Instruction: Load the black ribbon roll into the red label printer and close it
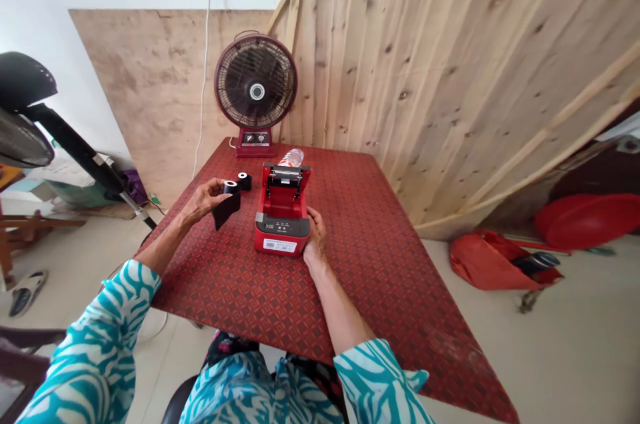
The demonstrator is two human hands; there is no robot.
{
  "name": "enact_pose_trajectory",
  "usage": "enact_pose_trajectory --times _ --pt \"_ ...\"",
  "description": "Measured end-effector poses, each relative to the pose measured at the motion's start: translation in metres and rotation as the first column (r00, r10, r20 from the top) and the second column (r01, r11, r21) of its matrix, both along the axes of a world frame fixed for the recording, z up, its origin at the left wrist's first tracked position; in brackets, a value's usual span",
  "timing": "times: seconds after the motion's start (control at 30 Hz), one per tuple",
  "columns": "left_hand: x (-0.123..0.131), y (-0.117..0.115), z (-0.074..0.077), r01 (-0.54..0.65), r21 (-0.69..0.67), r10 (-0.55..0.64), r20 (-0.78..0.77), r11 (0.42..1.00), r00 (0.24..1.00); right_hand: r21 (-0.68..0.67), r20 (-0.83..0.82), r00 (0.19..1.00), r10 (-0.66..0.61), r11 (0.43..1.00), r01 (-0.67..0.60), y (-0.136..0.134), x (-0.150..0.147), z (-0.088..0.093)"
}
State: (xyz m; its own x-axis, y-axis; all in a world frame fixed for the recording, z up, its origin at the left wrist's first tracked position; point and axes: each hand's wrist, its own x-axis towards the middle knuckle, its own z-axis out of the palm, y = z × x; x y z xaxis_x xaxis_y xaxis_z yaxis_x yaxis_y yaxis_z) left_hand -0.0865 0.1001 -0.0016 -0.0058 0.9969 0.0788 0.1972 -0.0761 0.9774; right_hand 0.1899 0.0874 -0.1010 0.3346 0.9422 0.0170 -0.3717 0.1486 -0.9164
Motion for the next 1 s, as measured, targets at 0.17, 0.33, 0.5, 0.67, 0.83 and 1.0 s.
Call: enact_pose_trajectory --times 0.17,0.33,0.5,0.67,0.83,1.0 --pt "0.043 -0.012 0.02 0.144 -0.021 -0.142 0.061 0.989 0.988 0.049 0.021 1.0 0.002 0.999 -0.003 0.003 0.0 -0.003" --pt "0.072 -0.014 0.021 0.243 -0.005 -0.243 -0.017 0.97 0.97 0.08 0.066 0.998 -0.006 0.997 0.001 0.006 0.0 -0.006" --pt "0.07 -0.015 0.026 0.324 0.038 -0.319 -0.105 0.945 0.942 0.092 0.076 0.997 0.0 0.996 -0.007 0.008 -0.001 -0.007" --pt "0.067 -0.014 0.04 0.404 0.038 -0.382 -0.251 0.914 0.889 0.114 0.078 0.997 -0.013 0.993 0.004 0.009 -0.002 -0.006" --pt "0.085 0.002 0.043 0.451 0.059 -0.356 -0.527 0.891 0.772 0.101 0.086 0.996 -0.009 0.995 0.0 0.009 -0.002 -0.004" --pt "0.106 0.021 0.038 0.427 0.015 -0.284 -0.726 0.904 0.627 0.127 0.107 0.994 -0.015 0.992 0.001 0.009 -0.002 -0.004"
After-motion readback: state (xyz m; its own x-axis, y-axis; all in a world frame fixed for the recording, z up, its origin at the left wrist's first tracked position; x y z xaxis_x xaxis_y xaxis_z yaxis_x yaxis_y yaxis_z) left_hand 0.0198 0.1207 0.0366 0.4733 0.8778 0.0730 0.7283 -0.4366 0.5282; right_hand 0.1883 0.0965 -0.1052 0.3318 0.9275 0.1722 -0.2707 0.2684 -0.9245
